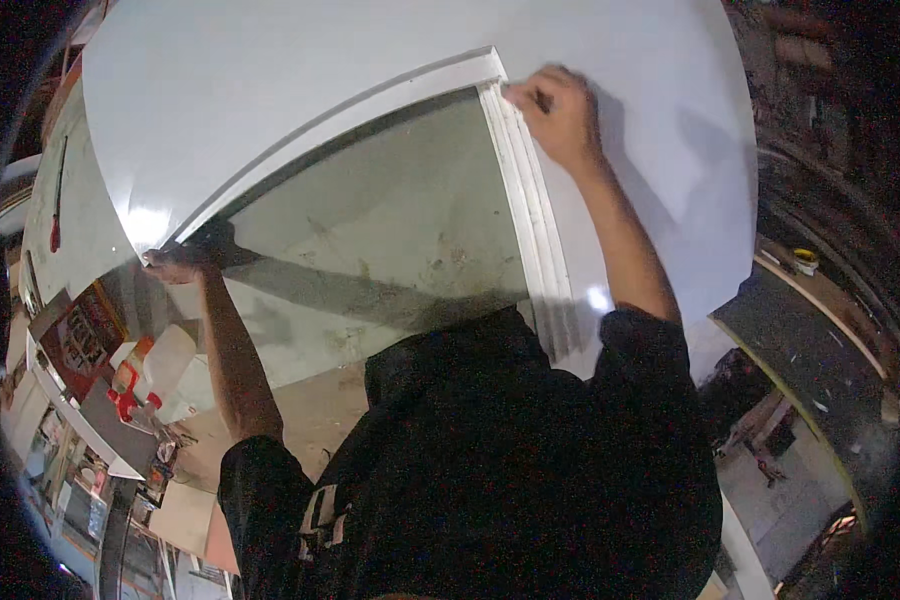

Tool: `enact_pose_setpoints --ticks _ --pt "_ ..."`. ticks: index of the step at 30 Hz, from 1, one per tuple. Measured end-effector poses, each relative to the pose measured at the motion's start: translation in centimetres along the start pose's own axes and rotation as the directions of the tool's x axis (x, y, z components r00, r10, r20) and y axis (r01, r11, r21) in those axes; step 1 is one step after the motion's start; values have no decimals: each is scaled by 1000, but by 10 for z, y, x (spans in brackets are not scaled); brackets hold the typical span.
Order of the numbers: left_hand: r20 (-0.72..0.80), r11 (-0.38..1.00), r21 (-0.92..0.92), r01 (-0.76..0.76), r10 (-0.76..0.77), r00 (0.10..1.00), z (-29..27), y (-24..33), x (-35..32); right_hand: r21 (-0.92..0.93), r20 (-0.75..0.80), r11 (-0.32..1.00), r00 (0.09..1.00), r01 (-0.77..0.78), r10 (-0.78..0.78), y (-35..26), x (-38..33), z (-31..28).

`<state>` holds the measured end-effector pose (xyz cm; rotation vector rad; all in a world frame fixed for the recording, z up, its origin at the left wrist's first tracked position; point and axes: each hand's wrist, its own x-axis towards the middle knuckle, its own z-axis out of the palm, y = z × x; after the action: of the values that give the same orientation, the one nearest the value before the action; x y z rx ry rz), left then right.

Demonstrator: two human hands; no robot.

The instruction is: The person sprays a liquid onto a white furniture component and then wipes the surfaces and grooves with a cloth.

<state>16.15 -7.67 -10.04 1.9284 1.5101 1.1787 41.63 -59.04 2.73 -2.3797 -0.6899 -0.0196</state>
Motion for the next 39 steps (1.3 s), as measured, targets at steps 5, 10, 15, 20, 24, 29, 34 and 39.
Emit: enact_pose_setpoints --ticks 5,10,15,20,24,29,34,39 --pt "-64 972 87 -221 226 972 -2 -36 24 106 -87 992 993 -70 80 -14 3 10" --pt "-16 955 166 -246 252 968 -4 -45 26 -97 -60 995 998 1 -7 -11 -12 5" --pt "40 928 322 -188 185 982 0 -55 26 -89 -110 996 994 14 -24 -29 -17 0" --pt "89 902 390 -183 161 983 -5 -41 23 -139 -85 990 996 -22 10 -17 -28 4" --pt "87 820 439 -368 369 925 -5 -63 26 -119 -101 993 995 0 -12 -22 -31 6" --pt "-8 995 49 -92 92 996 11 -77 31 -68 -177 998 984 2 -14 -19 20 17" --pt "3 930 270 -250 259 966 -5 -33 11 -145 -79 988 994 61 -73 -16 -22 12" --pt "-75 875 402 -271 326 942 9 -74 32 -130 -115 991 992 27 -42 -19 11 19"
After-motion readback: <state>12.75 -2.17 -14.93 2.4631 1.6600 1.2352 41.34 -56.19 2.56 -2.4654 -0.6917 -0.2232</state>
